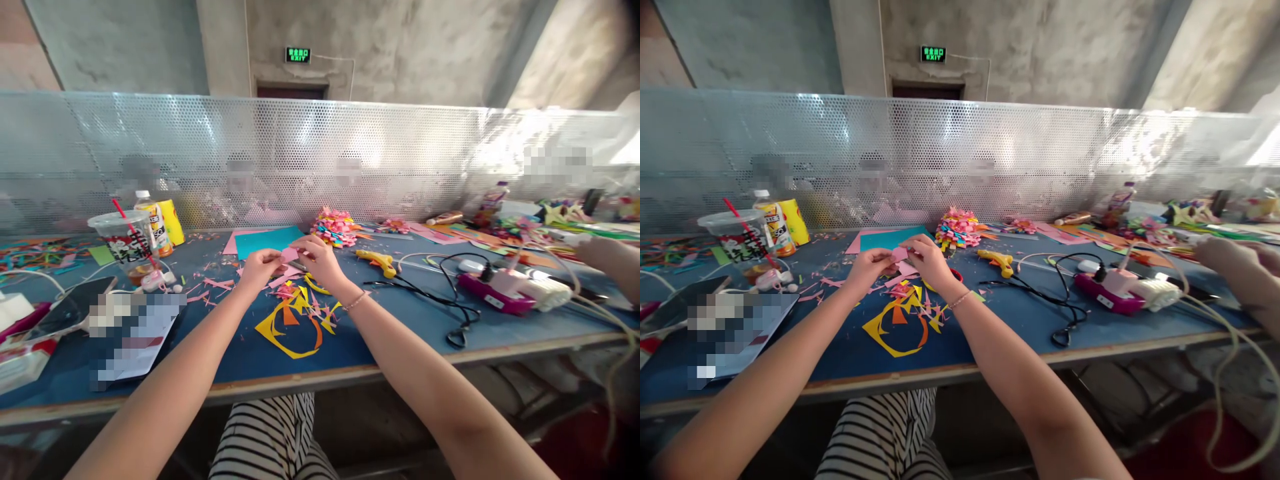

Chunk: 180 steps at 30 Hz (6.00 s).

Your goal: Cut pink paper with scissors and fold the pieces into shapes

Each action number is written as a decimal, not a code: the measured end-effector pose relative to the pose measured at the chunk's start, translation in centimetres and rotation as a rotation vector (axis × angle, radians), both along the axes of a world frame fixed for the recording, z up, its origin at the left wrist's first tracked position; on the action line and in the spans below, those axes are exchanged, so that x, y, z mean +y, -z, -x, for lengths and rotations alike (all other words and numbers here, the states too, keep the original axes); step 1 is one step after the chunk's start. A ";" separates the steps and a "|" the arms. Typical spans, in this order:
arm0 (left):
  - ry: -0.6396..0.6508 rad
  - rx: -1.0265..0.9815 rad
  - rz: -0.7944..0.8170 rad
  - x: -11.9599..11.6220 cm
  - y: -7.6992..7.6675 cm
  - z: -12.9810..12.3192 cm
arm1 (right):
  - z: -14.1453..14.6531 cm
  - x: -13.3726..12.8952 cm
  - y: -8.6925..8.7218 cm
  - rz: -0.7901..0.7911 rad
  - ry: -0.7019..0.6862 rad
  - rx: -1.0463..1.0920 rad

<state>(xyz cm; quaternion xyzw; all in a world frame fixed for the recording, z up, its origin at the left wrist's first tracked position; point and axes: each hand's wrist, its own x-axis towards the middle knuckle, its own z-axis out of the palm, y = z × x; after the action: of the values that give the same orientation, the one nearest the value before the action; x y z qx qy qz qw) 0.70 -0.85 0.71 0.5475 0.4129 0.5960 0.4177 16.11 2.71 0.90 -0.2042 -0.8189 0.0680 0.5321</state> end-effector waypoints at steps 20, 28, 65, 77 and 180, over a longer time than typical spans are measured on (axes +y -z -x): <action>0.045 -0.144 0.019 -0.4 0.1 -0.5 | 1.0 -0.7 0.2 0.141 -0.034 0.083; 0.055 -0.140 0.002 -0.4 0.1 -0.5 | 0.7 -0.6 0.2 0.060 -0.009 0.066; 0.279 -0.464 0.019 -0.8 -0.7 -0.2 | 0.9 -0.9 0.1 0.430 -0.310 0.240; 0.305 -0.497 0.034 -0.9 -0.8 -0.2 | 0.7 -1.4 -0.4 0.366 -0.316 0.198; -0.119 0.165 -0.301 -1.4 -0.7 -0.9 | 0.7 -1.6 -0.8 0.552 -0.292 0.312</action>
<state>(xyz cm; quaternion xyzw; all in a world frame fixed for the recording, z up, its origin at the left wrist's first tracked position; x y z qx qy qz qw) 1.60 -2.21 1.36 0.6257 0.3835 0.6277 0.2596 15.44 1.11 1.71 -0.2082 -0.6990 0.3926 0.5603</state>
